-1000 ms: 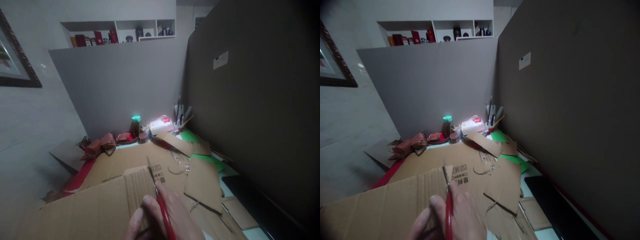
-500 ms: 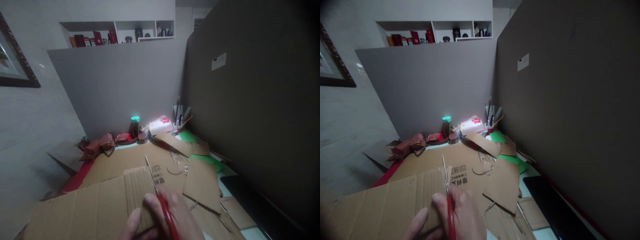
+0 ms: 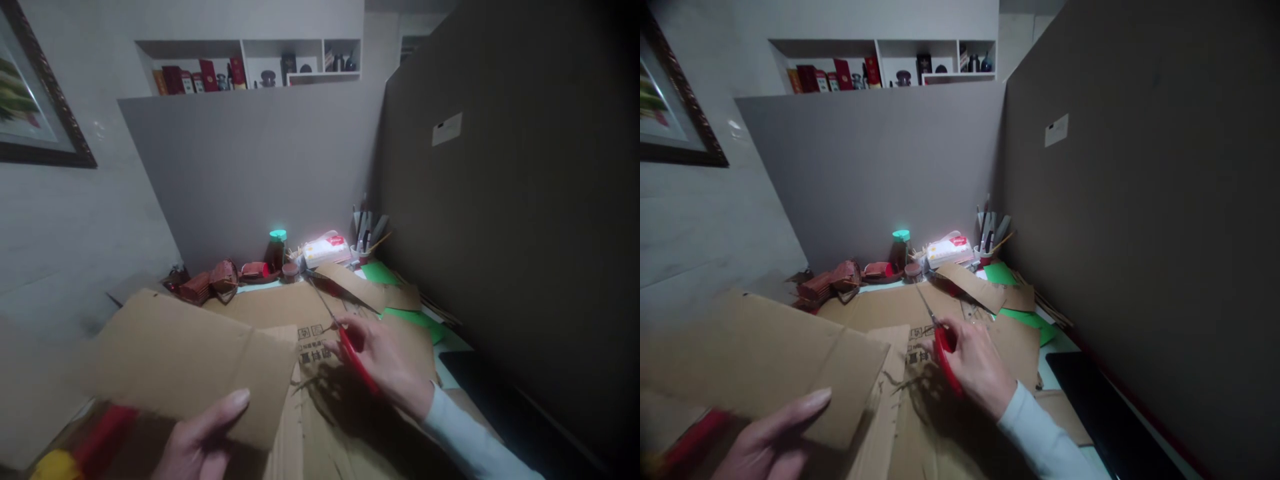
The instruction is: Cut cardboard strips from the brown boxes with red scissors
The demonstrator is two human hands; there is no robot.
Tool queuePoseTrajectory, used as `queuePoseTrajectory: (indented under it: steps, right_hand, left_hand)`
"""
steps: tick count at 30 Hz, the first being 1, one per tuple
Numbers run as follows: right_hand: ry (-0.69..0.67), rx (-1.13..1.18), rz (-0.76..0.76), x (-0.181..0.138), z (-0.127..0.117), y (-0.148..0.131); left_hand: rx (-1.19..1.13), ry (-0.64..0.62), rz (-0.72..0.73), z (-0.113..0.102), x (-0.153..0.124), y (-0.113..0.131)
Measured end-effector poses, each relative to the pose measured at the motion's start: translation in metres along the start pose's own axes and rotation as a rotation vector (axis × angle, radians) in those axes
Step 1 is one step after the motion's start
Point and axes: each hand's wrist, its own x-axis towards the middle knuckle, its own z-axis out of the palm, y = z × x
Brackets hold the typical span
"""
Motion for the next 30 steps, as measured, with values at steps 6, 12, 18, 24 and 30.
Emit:
queuePoseTrajectory:
  steps: [6, 12, 18, 24, 30]
  right_hand:
    - [-0.043, -0.111, -0.031, 0.004, -0.026, 0.0]
    - [-0.439, -0.145, -0.113, 0.003, -0.047, -0.01]
    - [-0.431, -0.379, -0.149, 0.005, -0.049, -0.026]
    - [-0.36, -0.757, -0.038, 0.014, -0.044, -0.021]
    - [-0.467, -0.951, 0.06, 0.018, -0.043, 0.003]
  left_hand:
    - [-0.043, 0.127, 0.246, -0.012, 0.009, 0.02]
    - [-0.07, 0.025, 0.479, -0.008, 0.019, 0.03]
    - [0.022, 0.072, 0.448, -0.015, 0.025, 0.026]
    - [0.131, 0.124, 0.492, -0.014, 0.023, 0.024]
    - [0.191, 0.101, 0.508, -0.017, 0.031, 0.024]
